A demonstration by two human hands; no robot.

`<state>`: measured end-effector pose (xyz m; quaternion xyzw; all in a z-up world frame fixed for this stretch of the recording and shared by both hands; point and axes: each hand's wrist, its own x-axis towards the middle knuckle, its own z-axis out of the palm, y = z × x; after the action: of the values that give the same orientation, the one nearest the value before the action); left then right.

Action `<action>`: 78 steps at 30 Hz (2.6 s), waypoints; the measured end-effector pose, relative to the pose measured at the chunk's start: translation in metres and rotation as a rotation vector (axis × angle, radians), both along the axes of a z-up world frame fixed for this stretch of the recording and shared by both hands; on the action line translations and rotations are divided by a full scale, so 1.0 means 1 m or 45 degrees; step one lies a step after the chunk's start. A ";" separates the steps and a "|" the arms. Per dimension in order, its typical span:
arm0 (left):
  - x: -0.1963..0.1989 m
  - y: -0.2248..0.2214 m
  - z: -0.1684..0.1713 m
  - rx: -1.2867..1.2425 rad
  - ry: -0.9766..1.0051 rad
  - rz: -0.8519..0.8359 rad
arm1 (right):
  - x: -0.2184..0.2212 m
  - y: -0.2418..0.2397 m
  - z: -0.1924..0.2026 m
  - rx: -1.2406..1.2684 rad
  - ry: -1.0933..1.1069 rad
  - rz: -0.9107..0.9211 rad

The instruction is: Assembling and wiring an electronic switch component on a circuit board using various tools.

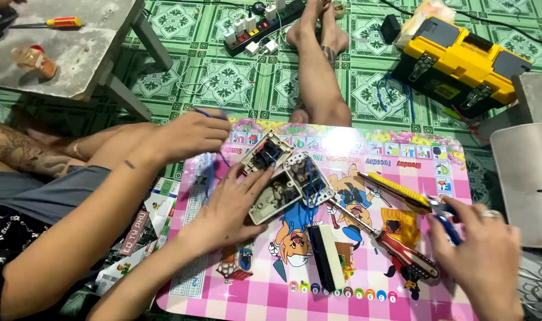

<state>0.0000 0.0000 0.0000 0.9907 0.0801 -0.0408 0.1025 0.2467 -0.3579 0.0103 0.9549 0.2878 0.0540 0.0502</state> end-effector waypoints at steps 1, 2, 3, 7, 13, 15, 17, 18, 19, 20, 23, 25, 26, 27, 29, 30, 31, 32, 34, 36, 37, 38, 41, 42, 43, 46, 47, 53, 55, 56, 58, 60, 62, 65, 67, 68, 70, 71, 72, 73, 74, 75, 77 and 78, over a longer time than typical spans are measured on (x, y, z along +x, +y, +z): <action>0.000 -0.005 0.002 0.000 -0.002 0.004 | -0.003 0.006 -0.002 0.000 -0.002 0.004; 0.001 -0.010 0.003 -0.048 -0.051 -0.010 | -0.006 0.011 -0.004 -0.030 0.068 0.047; 0.000 -0.015 0.005 -0.094 -0.102 -0.020 | -0.008 0.018 -0.006 -0.059 0.136 0.093; 0.000 -0.041 0.014 -0.292 0.140 0.032 | -0.011 0.020 -0.020 0.177 0.218 0.243; -0.043 -0.076 -0.011 0.672 -0.338 -0.025 | -0.019 0.024 0.000 0.411 0.258 0.458; -0.057 -0.078 0.012 0.146 -0.110 -0.143 | -0.019 0.026 0.010 0.538 0.206 0.459; -0.055 -0.062 0.047 -0.169 -0.143 -0.119 | -0.008 0.018 0.002 0.502 0.071 0.435; -0.054 -0.054 0.064 -0.488 -0.176 -0.094 | -0.002 0.014 -0.002 0.464 -0.061 0.412; -0.049 -0.041 0.058 -0.486 -0.177 -0.094 | 0.005 0.010 -0.009 0.466 -0.063 0.412; -0.044 -0.028 0.052 -0.348 -0.179 0.145 | 0.012 0.006 -0.015 0.410 -0.102 0.303; -0.026 0.006 0.047 -0.092 -0.087 0.472 | 0.032 0.002 -0.034 0.368 -0.136 0.213; -0.019 0.017 0.041 0.018 0.019 0.547 | 0.038 0.007 -0.040 0.372 -0.121 0.218; -0.017 0.018 0.036 0.038 0.017 0.569 | 0.038 0.012 -0.038 0.403 -0.089 0.303; -0.015 0.019 0.031 0.061 0.014 0.584 | 0.038 0.017 -0.037 0.436 -0.059 0.381; -0.009 0.016 0.030 0.136 -0.181 0.511 | 0.035 0.022 -0.040 0.450 -0.012 0.363; -0.006 0.014 0.030 0.209 -0.380 0.457 | 0.036 0.026 -0.040 0.465 0.032 0.365; 0.000 0.011 0.039 0.195 -0.387 0.460 | 0.036 0.027 -0.038 0.451 0.025 0.366; 0.007 0.008 0.048 0.148 -0.491 0.318 | 0.037 0.027 -0.036 0.489 0.047 0.373; 0.017 -0.001 0.057 0.074 -0.588 0.173 | 0.036 0.024 -0.031 0.503 0.075 0.368; 0.032 -0.007 0.063 -0.088 -0.577 -0.092 | 0.033 0.019 -0.023 0.473 0.045 0.433; 0.039 -0.012 0.064 -0.099 -0.571 -0.132 | 0.031 0.017 -0.019 0.472 0.043 0.392; 0.046 -0.017 0.065 -0.210 -0.526 -0.232 | 0.030 0.014 -0.015 0.319 0.089 0.294; 0.049 -0.037 0.055 -0.339 -0.483 -0.445 | 0.028 0.012 -0.005 0.205 0.203 0.167; 0.047 -0.044 0.049 -0.357 -0.488 -0.549 | 0.027 0.014 -0.003 0.241 0.267 0.152; 0.041 -0.056 0.050 -0.352 -0.486 -0.543 | 0.027 0.012 -0.002 0.244 0.269 0.158; 0.020 -0.085 0.054 -0.246 -0.493 -0.818 | 0.025 0.013 -0.004 0.295 0.232 0.192; 0.012 -0.090 0.060 -0.334 -0.420 -0.978 | 0.026 0.015 -0.005 0.336 0.185 0.245; 0.013 -0.070 0.060 -0.660 -0.395 -1.035 | 0.039 0.015 -0.029 0.421 0.076 0.483; 0.020 -0.054 0.052 -0.630 -0.515 -0.862 | 0.033 0.016 -0.024 0.383 -0.004 0.529; 0.023 -0.046 0.049 -0.423 -0.642 -0.578 | 0.027 0.018 -0.018 0.444 -0.007 0.549; 0.030 -0.025 0.043 -0.213 -0.761 -0.290 | 0.016 0.022 -0.006 0.503 -0.011 0.571; 0.034 -0.001 0.037 0.171 -0.534 0.274 | 0.006 0.026 0.003 0.673 -0.111 0.741; 0.033 0.020 0.034 0.219 -0.282 0.425 | 0.006 0.028 -0.001 0.703 -0.098 0.798; 0.027 0.053 0.009 0.345 0.051 0.577 | 0.007 0.032 -0.011 0.739 -0.071 0.867; 0.028 0.068 -0.003 0.432 0.125 0.593 | 0.007 0.035 -0.017 0.749 -0.063 0.894; 0.032 0.072 -0.002 0.382 0.229 0.603 | 0.006 0.036 -0.019 0.780 -0.069 0.876; 0.035 0.075 -0.010 0.324 0.336 0.641 | 0.004 0.035 -0.025 0.810 -0.064 0.886; 0.036 0.077 -0.017 0.267 0.335 0.600 | 0.004 0.036 -0.028 0.843 -0.075 0.861; 0.037 0.078 -0.024 0.211 0.332 0.559 | 0.005 0.036 -0.032 0.876 -0.085 0.836; 0.032 0.075 -0.018 0.210 0.329 0.586 | 0.002 0.037 -0.033 0.880 -0.081 0.862; 0.026 0.072 -0.012 0.153 0.292 0.563 | 0.000 0.038 -0.034 0.914 -0.090 0.838; 0.024 0.069 -0.006 0.100 0.250 0.528 | -0.002 0.038 -0.035 0.947 -0.105 0.803; 0.019 0.070 0.007 0.008 0.238 0.583 | 0.006 0.031 -0.040 0.868 -0.078 0.784; 0.017 0.070 0.013 -0.086 0.231 0.623 | 0.010 0.027 -0.043 0.785 -0.051 0.750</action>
<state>0.0167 0.0698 0.0125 0.9301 0.3247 -0.1063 0.1348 0.2566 -0.3306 -0.0324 0.8011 0.5175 0.1680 -0.2496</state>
